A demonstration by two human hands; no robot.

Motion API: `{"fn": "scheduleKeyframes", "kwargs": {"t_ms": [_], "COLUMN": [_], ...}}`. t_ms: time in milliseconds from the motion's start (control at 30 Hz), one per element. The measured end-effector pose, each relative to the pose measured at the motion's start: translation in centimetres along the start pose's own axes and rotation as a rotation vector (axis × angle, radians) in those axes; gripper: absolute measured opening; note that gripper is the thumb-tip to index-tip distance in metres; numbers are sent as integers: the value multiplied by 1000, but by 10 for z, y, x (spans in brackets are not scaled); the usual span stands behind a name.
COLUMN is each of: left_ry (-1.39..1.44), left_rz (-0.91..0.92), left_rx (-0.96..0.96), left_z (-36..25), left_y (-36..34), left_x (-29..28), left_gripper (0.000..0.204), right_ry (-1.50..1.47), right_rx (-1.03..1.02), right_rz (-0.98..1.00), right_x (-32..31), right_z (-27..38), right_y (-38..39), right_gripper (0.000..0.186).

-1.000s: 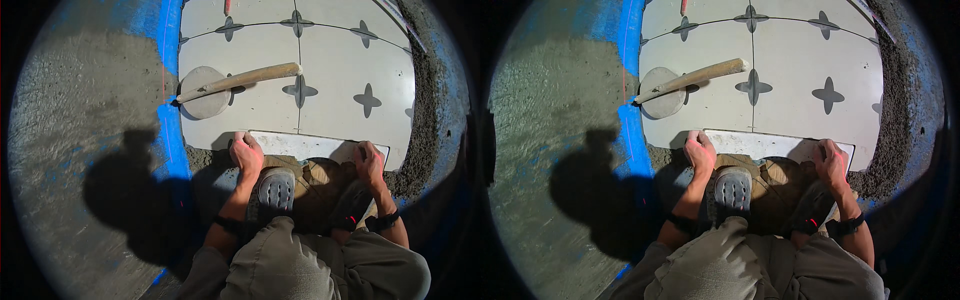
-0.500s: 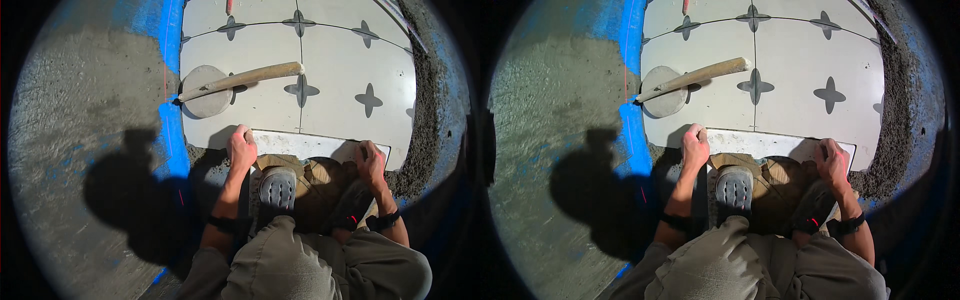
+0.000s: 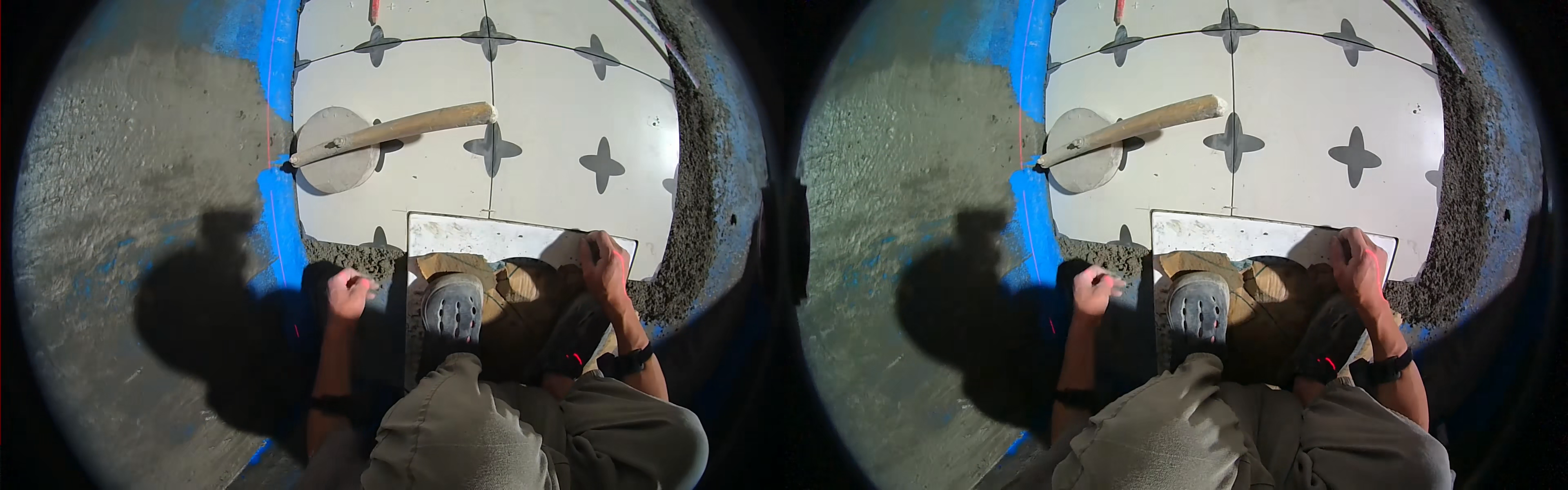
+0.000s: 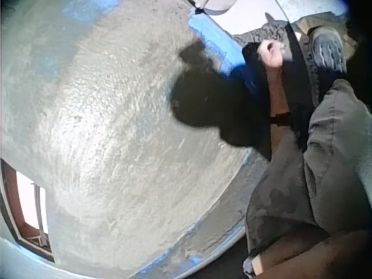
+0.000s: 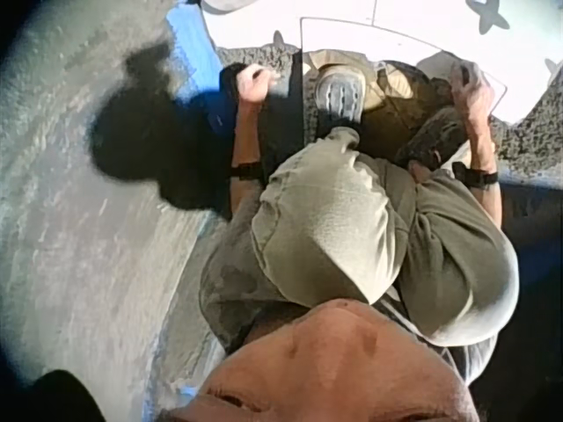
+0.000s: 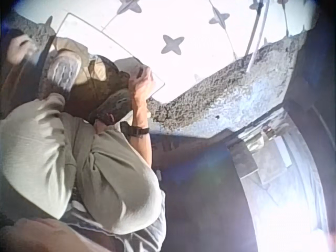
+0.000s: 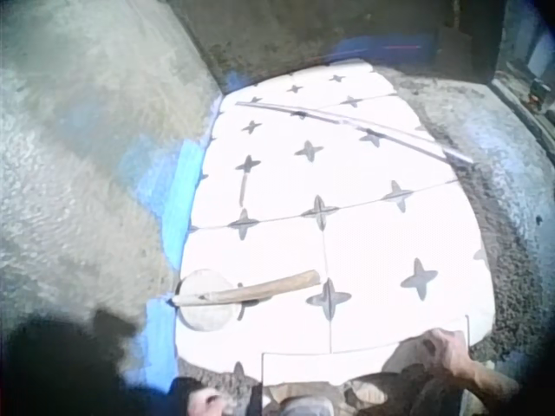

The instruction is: Laying ceramic tiles on a mortar bed and checking alignment with a measuring tape.

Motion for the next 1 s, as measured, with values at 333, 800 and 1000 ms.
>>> {"fn": "scheduleKeyframes", "kwargs": {"t_ms": [333, 800, 1000], "left_ry": [-831, -857, -485], "left_rz": [-285, -355, -193], "left_rx": [342, 308, 252], "left_z": [-19, -27, -12], "left_y": [17, 16, 8], "left_x": [-18, -14, -9], "left_gripper": [27, 23, 10], "right_ry": [18, 16, 2], "right_rx": [10, 22, 22], "right_rz": [10, -14, -5], "right_x": [2, -2, -2], "right_z": [-6, -1, -1], "right_y": [3, 2, 1], "right_gripper": [14, 12, 12]}}
Point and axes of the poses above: each hand's wrist, its own y-axis away from the middle knuckle, its own x-axis out of the palm, z = x × y, the point moved 8 cm from there along -y, towards the middle knuckle, and after that the axes turned 1 degree about y, right-handed, at the moved point
